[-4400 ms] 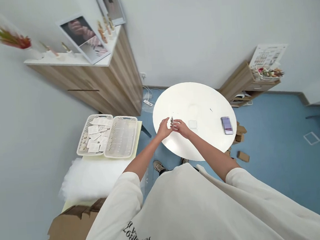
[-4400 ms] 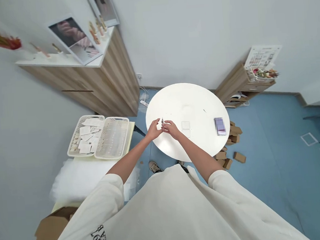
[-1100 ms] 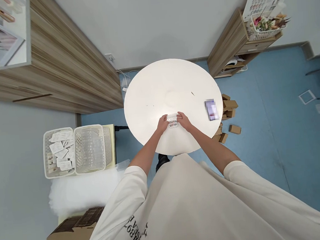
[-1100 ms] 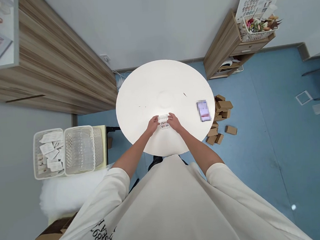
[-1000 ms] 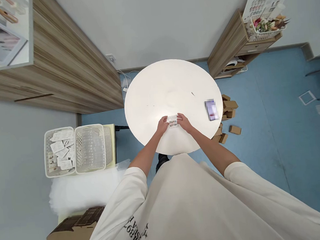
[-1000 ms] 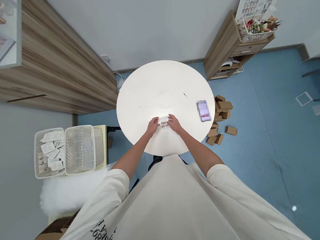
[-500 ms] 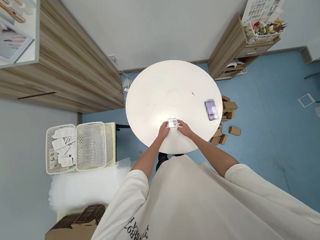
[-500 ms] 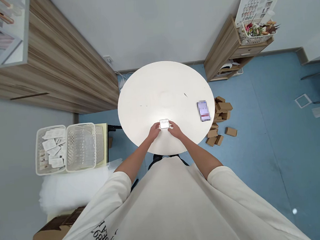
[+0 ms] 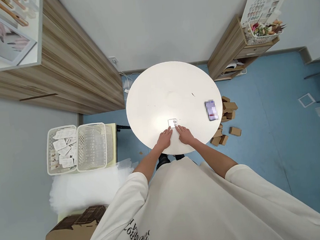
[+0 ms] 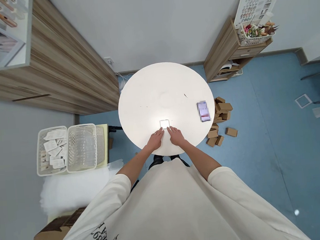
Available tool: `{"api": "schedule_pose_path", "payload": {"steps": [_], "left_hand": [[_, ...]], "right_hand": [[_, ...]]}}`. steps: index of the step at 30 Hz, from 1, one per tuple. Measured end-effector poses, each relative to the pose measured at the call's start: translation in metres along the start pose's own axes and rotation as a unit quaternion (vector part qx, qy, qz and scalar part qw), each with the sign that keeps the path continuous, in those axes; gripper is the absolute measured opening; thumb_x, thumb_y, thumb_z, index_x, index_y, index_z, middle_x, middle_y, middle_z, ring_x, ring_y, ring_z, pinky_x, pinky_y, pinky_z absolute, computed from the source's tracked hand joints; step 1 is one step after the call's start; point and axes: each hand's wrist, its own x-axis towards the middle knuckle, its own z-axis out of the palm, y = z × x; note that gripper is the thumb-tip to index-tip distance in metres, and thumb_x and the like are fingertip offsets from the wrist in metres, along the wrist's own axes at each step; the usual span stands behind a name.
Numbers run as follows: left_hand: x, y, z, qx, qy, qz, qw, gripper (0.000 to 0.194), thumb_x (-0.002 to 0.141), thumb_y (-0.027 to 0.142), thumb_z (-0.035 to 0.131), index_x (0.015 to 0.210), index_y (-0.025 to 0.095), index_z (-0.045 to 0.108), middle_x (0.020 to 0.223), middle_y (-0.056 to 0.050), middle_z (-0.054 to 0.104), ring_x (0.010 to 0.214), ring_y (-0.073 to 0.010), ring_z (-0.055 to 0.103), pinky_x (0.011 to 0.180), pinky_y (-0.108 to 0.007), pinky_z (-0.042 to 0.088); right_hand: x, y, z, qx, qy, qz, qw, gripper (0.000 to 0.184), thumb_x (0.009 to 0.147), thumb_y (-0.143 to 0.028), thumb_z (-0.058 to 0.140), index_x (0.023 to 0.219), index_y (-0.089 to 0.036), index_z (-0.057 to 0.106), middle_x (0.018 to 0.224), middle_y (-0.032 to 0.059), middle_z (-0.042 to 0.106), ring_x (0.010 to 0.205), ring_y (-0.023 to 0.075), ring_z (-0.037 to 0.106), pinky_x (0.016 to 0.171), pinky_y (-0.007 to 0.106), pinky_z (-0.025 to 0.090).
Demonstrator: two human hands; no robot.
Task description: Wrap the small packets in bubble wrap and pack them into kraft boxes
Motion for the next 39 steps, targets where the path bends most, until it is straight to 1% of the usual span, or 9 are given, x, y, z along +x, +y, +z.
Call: {"api": "schedule_pose_path", "payload": {"steps": [4, 12, 17, 19, 22, 25, 28, 34, 39], "left_hand": [[-0.001, 0.001, 0.001, 0.028, -0.012, 0.002, 1.000, 0.081, 0.088, 0.008, 0.044, 0.163, 0.022, 0.016, 0.171, -0.008, 0.007, 0.152, -0.0329, 0.026, 0.112, -0.047, 0.037], [0.000, 0.008, 0.001, 0.046, -0.026, -0.015, 0.999, 0.080, 0.089, 0.010, 0.044, 0.163, 0.022, 0.015, 0.172, -0.008, 0.004, 0.153, -0.0337, 0.024, 0.111, -0.047, 0.038], [0.001, 0.012, 0.001, 0.041, -0.037, -0.028, 0.998, 0.082, 0.090, 0.011, 0.046, 0.163, 0.025, 0.011, 0.172, -0.008, 0.002, 0.154, -0.0335, 0.022, 0.111, -0.047, 0.038], [0.001, 0.013, -0.002, 0.040, -0.042, -0.030, 0.998, 0.081, 0.090, 0.011, 0.046, 0.163, 0.024, 0.013, 0.172, -0.008, 0.002, 0.153, -0.0333, 0.023, 0.111, -0.046, 0.037], [-0.001, 0.011, -0.007, 0.045, -0.035, -0.030, 0.998, 0.077, 0.090, 0.011, 0.044, 0.162, 0.020, 0.018, 0.171, -0.009, 0.004, 0.150, -0.0331, 0.029, 0.113, -0.047, 0.034], [-0.005, 0.001, -0.013, 0.058, -0.021, -0.049, 0.997, 0.074, 0.090, 0.011, 0.043, 0.161, 0.017, 0.023, 0.171, -0.010, 0.006, 0.147, -0.0339, 0.034, 0.115, -0.049, 0.031], [-0.013, -0.019, -0.019, 0.065, -0.007, -0.079, 0.995, 0.075, 0.090, 0.011, 0.043, 0.161, 0.019, 0.022, 0.171, -0.008, 0.009, 0.146, -0.0348, 0.034, 0.115, -0.050, 0.030], [-0.030, -0.067, -0.035, 0.064, 0.003, -0.110, 0.992, 0.077, 0.090, 0.012, 0.044, 0.163, 0.022, 0.018, 0.171, -0.007, 0.010, 0.146, -0.0362, 0.032, 0.113, -0.052, 0.032], [-0.038, -0.090, -0.040, 0.043, -0.003, -0.103, 0.994, 0.077, 0.091, 0.013, 0.043, 0.163, 0.022, 0.017, 0.172, -0.007, 0.006, 0.147, -0.0349, 0.032, 0.111, -0.049, 0.036]], "right_hand": [[0.000, -0.002, 0.004, -0.017, -0.005, 0.008, 1.000, 0.081, 0.091, -0.017, 0.042, 0.165, -0.019, 0.008, 0.170, 0.0093, 0.014, 0.153, 0.0282, 0.019, 0.117, 0.044, 0.031], [0.004, -0.005, 0.007, -0.029, -0.018, 0.022, 0.999, 0.084, 0.089, -0.014, 0.044, 0.165, -0.018, 0.007, 0.171, 0.0107, 0.010, 0.154, 0.0290, 0.015, 0.116, 0.043, 0.032], [0.004, -0.004, 0.008, -0.028, -0.020, 0.020, 0.999, 0.084, 0.090, -0.015, 0.044, 0.165, -0.019, 0.007, 0.171, 0.0101, 0.011, 0.153, 0.0288, 0.016, 0.115, 0.043, 0.033], [0.004, -0.004, 0.008, -0.032, -0.019, 0.019, 0.999, 0.082, 0.090, -0.015, 0.043, 0.165, -0.018, 0.008, 0.171, 0.0111, 0.010, 0.153, 0.0293, 0.017, 0.114, 0.043, 0.033], [0.009, -0.008, 0.006, -0.047, -0.016, 0.014, 0.999, 0.082, 0.090, -0.014, 0.043, 0.164, -0.015, 0.010, 0.170, 0.0135, 0.011, 0.152, 0.0304, 0.020, 0.115, 0.043, 0.031], [0.021, -0.020, 0.002, -0.063, -0.013, -0.005, 0.998, 0.081, 0.089, -0.014, 0.044, 0.164, -0.014, 0.013, 0.169, 0.0148, 0.016, 0.152, 0.0303, 0.021, 0.119, 0.044, 0.025], [0.040, -0.042, -0.004, -0.068, -0.020, -0.021, 0.997, 0.081, 0.088, -0.015, 0.045, 0.164, -0.014, 0.015, 0.169, 0.0141, 0.018, 0.153, 0.0299, 0.020, 0.120, 0.044, 0.023], [0.075, -0.093, -0.008, -0.064, -0.027, -0.019, 0.997, 0.083, 0.089, -0.017, 0.047, 0.164, -0.016, 0.013, 0.169, 0.0136, 0.016, 0.152, 0.0306, 0.021, 0.119, 0.044, 0.025], [0.089, -0.118, -0.011, -0.051, -0.047, 0.012, 0.998, 0.088, 0.088, -0.020, 0.052, 0.164, -0.018, 0.007, 0.169, 0.0147, 0.014, 0.152, 0.0327, 0.021, 0.117, 0.045, 0.029]]}}
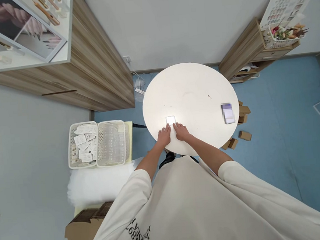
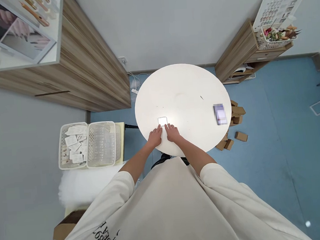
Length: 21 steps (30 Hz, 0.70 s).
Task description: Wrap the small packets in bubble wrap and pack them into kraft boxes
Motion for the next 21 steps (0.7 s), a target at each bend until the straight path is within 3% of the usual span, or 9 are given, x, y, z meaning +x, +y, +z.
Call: {"api": "schedule_pose_path", "payload": {"steps": [7, 12, 17, 21], "left_hand": [[-0.002, -0.011, 0.003, -0.014, -0.013, 0.043, 0.999, 0.084, 0.090, 0.015, 0.046, 0.164, 0.025, 0.006, 0.172, -0.008, -0.001, 0.149, -0.0391, 0.028, 0.106, -0.052, 0.042], [-0.018, -0.016, 0.006, -0.031, -0.028, 0.051, 0.998, 0.085, 0.091, 0.017, 0.048, 0.164, 0.027, 0.007, 0.171, -0.005, -0.009, 0.149, -0.0381, 0.028, 0.108, -0.051, 0.042], [-0.046, -0.017, 0.014, -0.028, -0.011, 0.016, 0.999, 0.084, 0.090, 0.015, 0.047, 0.164, 0.024, 0.008, 0.171, -0.009, -0.005, 0.148, -0.0365, 0.031, 0.108, -0.050, 0.042], [-0.074, -0.008, 0.022, -0.028, 0.022, -0.023, 0.999, 0.080, 0.092, 0.018, 0.046, 0.164, 0.021, 0.011, 0.171, -0.013, -0.001, 0.147, -0.0376, 0.034, 0.107, -0.048, 0.043]], "right_hand": [[-0.008, -0.007, -0.006, 0.042, -0.015, 0.014, 0.999, 0.092, 0.090, -0.023, 0.051, 0.164, -0.023, -0.005, 0.170, 0.0126, 0.012, 0.154, 0.0321, 0.019, 0.117, 0.046, 0.031], [-0.024, -0.011, -0.004, 0.083, -0.035, 0.028, 0.996, 0.093, 0.092, -0.025, 0.048, 0.164, -0.022, -0.011, 0.170, 0.0131, 0.015, 0.153, 0.0302, 0.022, 0.115, 0.044, 0.035], [-0.041, -0.009, 0.001, 0.084, -0.059, 0.036, 0.994, 0.088, 0.095, -0.028, 0.047, 0.164, -0.020, -0.007, 0.168, 0.0138, 0.019, 0.148, 0.0293, 0.034, 0.109, 0.040, 0.041], [-0.061, -0.001, 0.009, 0.049, -0.032, 0.024, 0.998, 0.078, 0.096, -0.027, 0.044, 0.164, -0.018, 0.008, 0.165, 0.0148, 0.027, 0.142, 0.0312, 0.041, 0.107, 0.041, 0.042]]}}
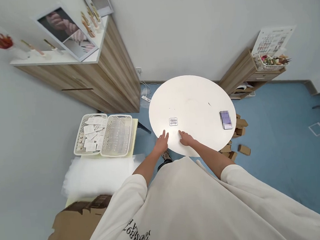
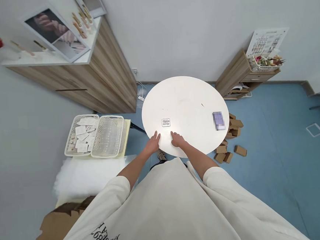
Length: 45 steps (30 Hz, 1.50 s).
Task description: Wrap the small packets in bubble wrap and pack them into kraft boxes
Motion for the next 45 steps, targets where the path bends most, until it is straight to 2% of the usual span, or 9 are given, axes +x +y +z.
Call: {"api": "schedule_pose_path", "payload": {"steps": [5, 8, 14, 19, 24, 28, 33, 39, 45], "left_hand": [[-0.036, 0.025, 0.024, -0.038, 0.023, -0.061, 0.997, 0.077, 0.096, 0.032, 0.048, 0.164, 0.024, 0.011, 0.171, -0.014, 0.001, 0.147, -0.0404, 0.033, 0.107, -0.050, 0.044], [-0.062, 0.039, 0.044, -0.059, 0.033, -0.097, 0.993, 0.074, 0.098, 0.031, 0.045, 0.163, 0.024, 0.012, 0.171, -0.014, 0.000, 0.149, -0.0393, 0.032, 0.108, -0.050, 0.043], [-0.130, 0.040, 0.070, -0.078, 0.048, -0.171, 0.981, 0.069, 0.096, 0.024, 0.043, 0.161, 0.020, 0.022, 0.171, -0.015, 0.003, 0.148, -0.0399, 0.033, 0.111, -0.052, 0.039], [-0.180, 0.020, 0.073, -0.087, 0.087, -0.239, 0.963, 0.067, 0.093, 0.023, 0.045, 0.158, 0.017, 0.030, 0.169, -0.018, 0.012, 0.147, -0.0385, 0.035, 0.112, -0.051, 0.038], [-0.222, -0.005, 0.080, -0.111, 0.104, -0.276, 0.949, 0.067, 0.092, 0.024, 0.045, 0.156, 0.018, 0.029, 0.168, -0.017, 0.017, 0.147, -0.0368, 0.034, 0.112, -0.050, 0.037], [-0.258, -0.035, 0.095, -0.100, 0.107, -0.301, 0.942, 0.065, 0.092, 0.024, 0.045, 0.155, 0.017, 0.029, 0.167, -0.019, 0.020, 0.148, -0.0359, 0.032, 0.112, -0.051, 0.036], [-0.297, -0.084, 0.115, -0.102, 0.096, -0.325, 0.935, 0.059, 0.091, 0.023, 0.047, 0.149, 0.015, 0.037, 0.167, -0.021, 0.020, 0.151, -0.0370, 0.026, 0.114, -0.052, 0.032], [-0.312, -0.120, 0.130, -0.111, 0.052, -0.302, 0.945, 0.054, 0.091, 0.022, 0.046, 0.145, 0.014, 0.043, 0.167, -0.020, 0.019, 0.150, -0.0368, 0.028, 0.114, -0.052, 0.033], [-0.318, -0.129, 0.137, -0.134, 0.080, -0.272, 0.950, 0.064, 0.094, 0.020, 0.040, 0.156, 0.010, 0.027, 0.162, -0.022, 0.029, 0.146, -0.0346, 0.035, 0.111, -0.047, 0.039]], "right_hand": [[-0.027, 0.016, 0.015, -0.044, 0.078, -0.045, 0.995, 0.061, 0.097, -0.024, 0.041, 0.157, -0.018, 0.034, 0.156, 0.0151, 0.042, 0.137, 0.0312, 0.045, 0.108, 0.042, 0.040], [-0.039, 0.018, 0.025, -0.040, 0.088, -0.076, 0.992, 0.054, 0.099, -0.023, 0.037, 0.152, -0.019, 0.043, 0.147, 0.0144, 0.053, 0.129, 0.0287, 0.052, 0.104, 0.040, 0.043], [-0.059, -0.019, 0.041, -0.045, 0.055, -0.148, 0.986, 0.048, 0.102, -0.024, 0.035, 0.147, -0.018, 0.050, 0.139, 0.0118, 0.061, 0.121, 0.0246, 0.060, 0.093, 0.034, 0.048], [-0.073, -0.068, 0.047, -0.055, 0.060, -0.213, 0.974, 0.046, 0.101, -0.024, 0.037, 0.142, -0.020, 0.056, 0.135, 0.0098, 0.065, 0.120, 0.0245, 0.061, 0.092, 0.032, 0.049], [-0.080, -0.118, 0.058, -0.075, 0.044, -0.241, 0.967, 0.044, 0.102, -0.026, 0.039, 0.141, -0.021, 0.058, 0.136, 0.0092, 0.065, 0.120, 0.0250, 0.062, 0.091, 0.032, 0.051], [-0.082, -0.164, 0.081, -0.080, 0.020, -0.259, 0.962, 0.044, 0.102, -0.025, 0.040, 0.141, -0.020, 0.060, 0.136, 0.0103, 0.065, 0.119, 0.0257, 0.063, 0.092, 0.031, 0.051], [-0.086, -0.225, 0.122, -0.080, 0.000, -0.273, 0.959, 0.044, 0.102, -0.023, 0.039, 0.140, -0.022, 0.061, 0.137, 0.0082, 0.065, 0.119, 0.0246, 0.063, 0.095, 0.031, 0.051], [-0.091, -0.271, 0.157, -0.093, 0.004, -0.269, 0.959, 0.043, 0.101, -0.021, 0.039, 0.138, -0.022, 0.062, 0.134, 0.0074, 0.067, 0.118, 0.0215, 0.063, 0.097, 0.030, 0.049], [-0.091, -0.286, 0.170, -0.079, -0.003, -0.236, 0.969, 0.043, 0.100, -0.021, 0.039, 0.136, -0.021, 0.063, 0.133, 0.0085, 0.067, 0.118, 0.0227, 0.063, 0.097, 0.031, 0.049]]}}
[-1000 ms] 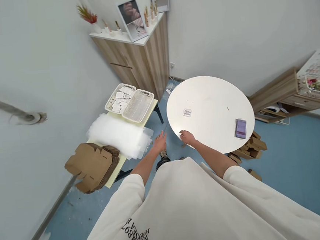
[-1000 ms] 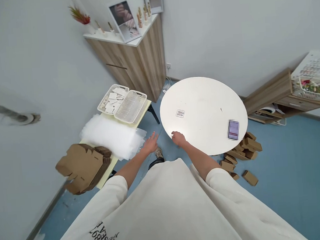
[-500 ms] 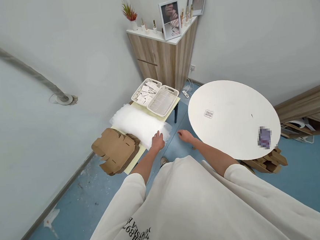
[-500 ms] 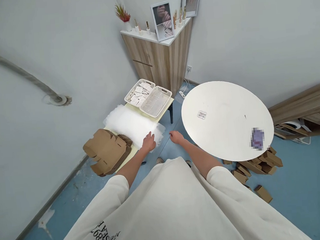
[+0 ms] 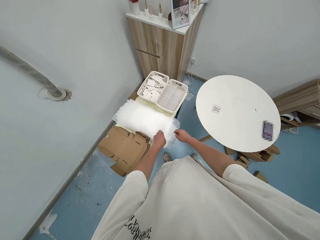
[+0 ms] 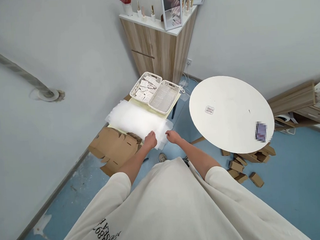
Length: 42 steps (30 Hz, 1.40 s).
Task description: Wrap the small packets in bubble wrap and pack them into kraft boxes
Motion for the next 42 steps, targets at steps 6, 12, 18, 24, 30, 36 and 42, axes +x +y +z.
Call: {"api": "schedule_pose_path", "payload": {"steps": [6, 12, 18, 24, 30, 36, 42], "left_hand": [[-0.015, 0.000, -0.014, -0.028, 0.110, 0.043, 0.993, 0.072, 0.093, 0.016, 0.040, 0.161, 0.009, 0.017, 0.163, -0.021, 0.029, 0.145, -0.0342, 0.037, 0.113, -0.046, 0.036], [-0.036, 0.014, -0.034, -0.017, 0.182, 0.113, 0.977, 0.068, 0.093, 0.015, 0.038, 0.159, 0.008, 0.021, 0.162, -0.020, 0.033, 0.145, -0.0321, 0.038, 0.114, -0.046, 0.035], [-0.054, 0.049, -0.037, 0.021, 0.207, 0.251, 0.945, 0.066, 0.095, 0.015, 0.036, 0.159, 0.010, 0.023, 0.161, -0.018, 0.036, 0.146, -0.0276, 0.038, 0.116, -0.043, 0.033], [-0.055, 0.094, -0.032, 0.050, 0.181, 0.337, 0.923, 0.067, 0.096, 0.015, 0.035, 0.161, 0.011, 0.019, 0.163, -0.017, 0.033, 0.146, -0.0258, 0.039, 0.115, -0.042, 0.033], [-0.026, 0.148, -0.024, 0.059, 0.160, 0.383, 0.908, 0.064, 0.097, 0.014, 0.034, 0.160, 0.016, 0.024, 0.166, -0.012, 0.028, 0.150, -0.0248, 0.033, 0.116, -0.041, 0.032], [0.018, 0.221, -0.016, 0.069, 0.117, 0.396, 0.908, 0.059, 0.097, 0.015, 0.039, 0.156, 0.015, 0.032, 0.168, -0.016, 0.022, 0.151, -0.0289, 0.031, 0.117, -0.045, 0.032], [0.054, 0.305, -0.004, 0.080, 0.077, 0.403, 0.909, 0.057, 0.097, 0.017, 0.041, 0.154, 0.016, 0.034, 0.166, -0.018, 0.025, 0.150, -0.0314, 0.032, 0.115, -0.048, 0.034]], "right_hand": [[0.009, -0.017, 0.005, 0.090, 0.040, 0.015, 0.995, 0.043, 0.097, -0.023, 0.045, 0.137, -0.019, 0.060, 0.134, 0.0095, 0.066, 0.115, 0.0223, 0.064, 0.098, 0.031, 0.049], [0.027, -0.031, -0.017, 0.236, 0.182, 0.093, 0.950, 0.060, 0.098, -0.041, 0.047, 0.153, -0.019, 0.038, 0.133, 0.0118, 0.065, 0.119, 0.0257, 0.064, 0.103, 0.037, 0.048], [0.025, -0.010, -0.058, 0.261, 0.254, 0.125, 0.923, 0.071, 0.091, -0.045, 0.057, 0.152, -0.015, 0.037, 0.145, 0.0167, 0.055, 0.130, 0.0304, 0.055, 0.110, 0.042, 0.043], [0.003, 0.054, -0.082, 0.253, 0.284, 0.142, 0.914, 0.055, 0.076, -0.025, 0.061, 0.130, -0.017, 0.059, 0.110, 0.0096, 0.069, 0.101, 0.0259, 0.066, 0.096, 0.039, 0.051], [-0.033, 0.127, -0.091, 0.314, 0.363, 0.163, 0.862, 0.034, 0.074, -0.027, 0.056, 0.108, -0.022, 0.059, 0.089, 0.0013, 0.063, 0.079, 0.0198, 0.061, 0.080, 0.035, 0.051], [-0.073, 0.209, -0.109, 0.357, 0.448, 0.190, 0.797, 0.019, 0.073, -0.024, 0.053, 0.092, -0.024, 0.053, 0.094, 0.0026, 0.062, 0.085, 0.0195, 0.057, 0.081, 0.034, 0.047], [-0.114, 0.306, -0.125, 0.378, 0.444, 0.222, 0.782, 0.023, 0.071, -0.018, 0.048, 0.086, -0.021, 0.065, 0.103, 0.0072, 0.068, 0.095, 0.0222, 0.061, 0.086, 0.035, 0.049]]}}
